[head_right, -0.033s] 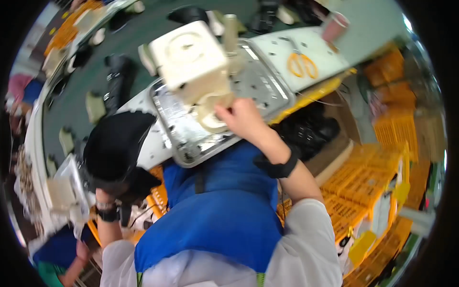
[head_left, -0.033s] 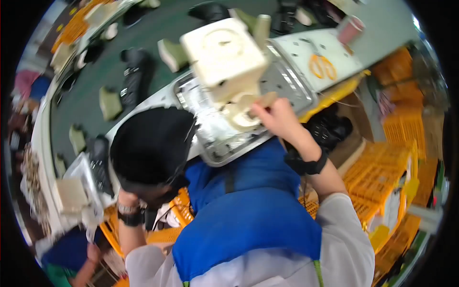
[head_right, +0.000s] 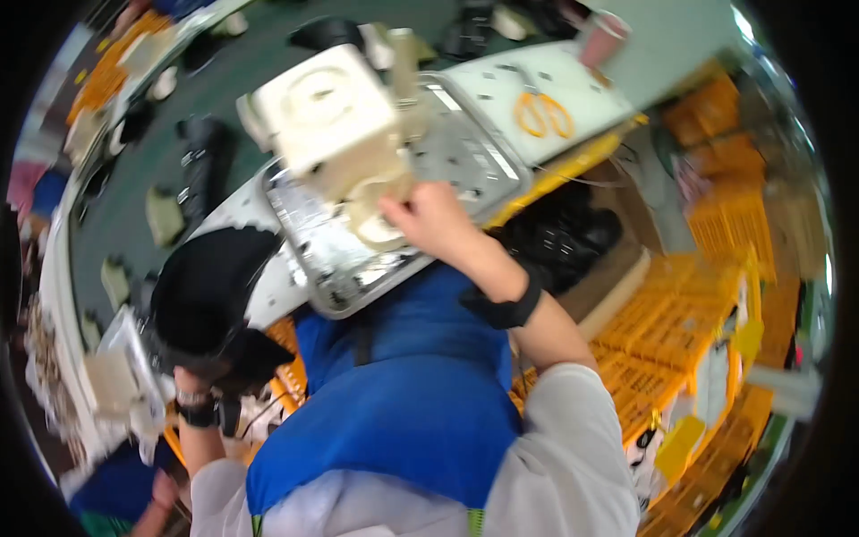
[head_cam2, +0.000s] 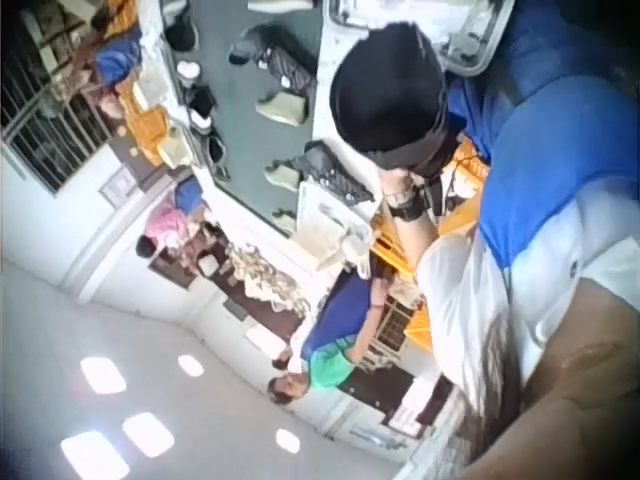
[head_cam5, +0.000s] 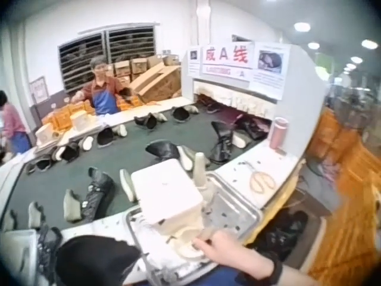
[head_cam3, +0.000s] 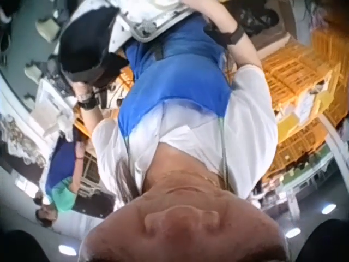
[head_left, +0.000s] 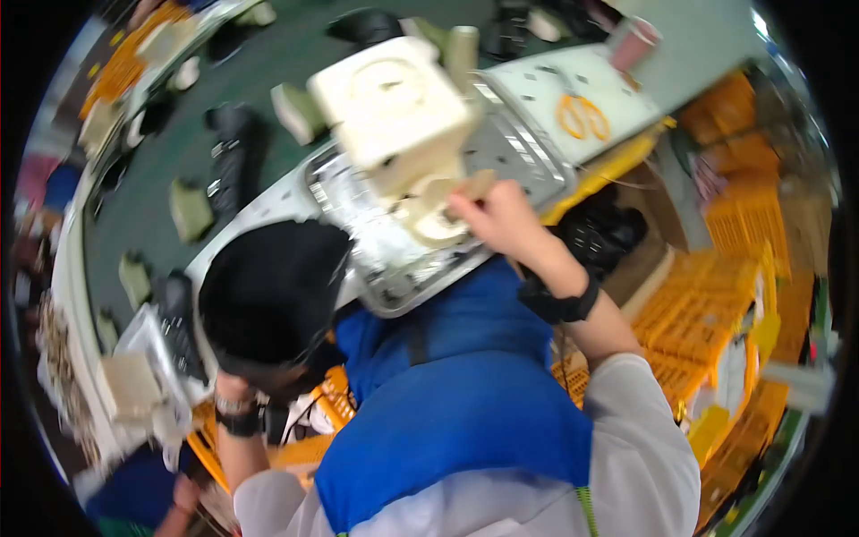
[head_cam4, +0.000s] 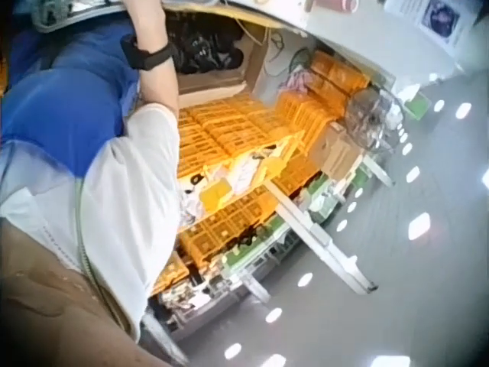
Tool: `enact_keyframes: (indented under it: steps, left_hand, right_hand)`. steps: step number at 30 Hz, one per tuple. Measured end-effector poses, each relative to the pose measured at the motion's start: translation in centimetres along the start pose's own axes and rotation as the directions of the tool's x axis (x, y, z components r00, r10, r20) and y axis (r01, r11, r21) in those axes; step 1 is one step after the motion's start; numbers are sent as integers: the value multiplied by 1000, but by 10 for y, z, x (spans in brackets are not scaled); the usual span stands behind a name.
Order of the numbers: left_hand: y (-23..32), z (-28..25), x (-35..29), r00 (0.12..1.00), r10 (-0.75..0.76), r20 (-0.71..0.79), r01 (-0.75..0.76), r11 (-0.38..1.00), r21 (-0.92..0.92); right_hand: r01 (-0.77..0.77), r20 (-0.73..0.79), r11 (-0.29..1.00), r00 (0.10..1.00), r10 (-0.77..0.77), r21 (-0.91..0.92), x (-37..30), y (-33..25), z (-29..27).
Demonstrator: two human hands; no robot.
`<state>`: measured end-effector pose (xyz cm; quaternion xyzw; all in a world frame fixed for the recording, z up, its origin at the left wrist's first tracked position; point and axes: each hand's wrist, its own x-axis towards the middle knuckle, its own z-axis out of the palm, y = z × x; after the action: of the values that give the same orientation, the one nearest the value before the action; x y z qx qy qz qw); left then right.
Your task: Applying adhesive to the interior edges of boot components using a brush and a glue container.
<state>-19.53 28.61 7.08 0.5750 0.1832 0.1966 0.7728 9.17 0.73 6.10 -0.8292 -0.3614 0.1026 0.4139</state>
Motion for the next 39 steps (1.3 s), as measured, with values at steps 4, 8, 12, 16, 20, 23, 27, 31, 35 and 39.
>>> enact_keyframes:
  steps: [4, 8, 12, 16, 20, 23, 27, 31, 35, 39]
  left_hand:
    - [-13, 12, 15, 992, -101, 76, 94, 991, 98]
    - [-31, 23, 31, 970, -185, 156, 163, 976, 145]
    - [-40, 34, 41, 938, -253, 237, 210, 958, 193]
    - [-34, 45, 45, 898, -306, 315, 242, 943, 227]
    - [-24, 50, 41, 840, -346, 417, 283, 937, 206]
    - [-20, 55, 36, 769, -358, 530, 326, 932, 156]
    - [-17, 65, 35, 701, -350, 622, 372, 923, 101]
    - [-15, 71, 34, 666, -335, 667, 383, 920, 80]
    - [-15, 70, 32, 649, -313, 694, 371, 926, 71]
    - [-14, 65, 29, 653, -278, 705, 332, 941, 64]
  right_hand:
    - [24, -6, 997, 1000, -24, -78, -7, 2, -7]
    - [45, -107, 998, 993, -49, -36, -19, -5, -9]
    - [39, -194, 999, 981, -32, 33, -30, -9, -11]
    - [-39, -236, 996, 970, 58, 82, -31, -10, -10]
    - [-199, -116, 759, 933, 340, 619, -16, -9, -17]
    - [-160, -51, 572, 941, 335, 804, -2, -18, -31]
    - [-120, 60, 628, 991, 116, 769, 7, -44, -36]
    - [105, 15, 764, 989, -148, 637, 17, -67, -18]
    - [209, 100, 839, 950, -296, 503, 23, -72, -13]
    - [12, 201, 855, 970, -135, 518, 18, -68, -18]
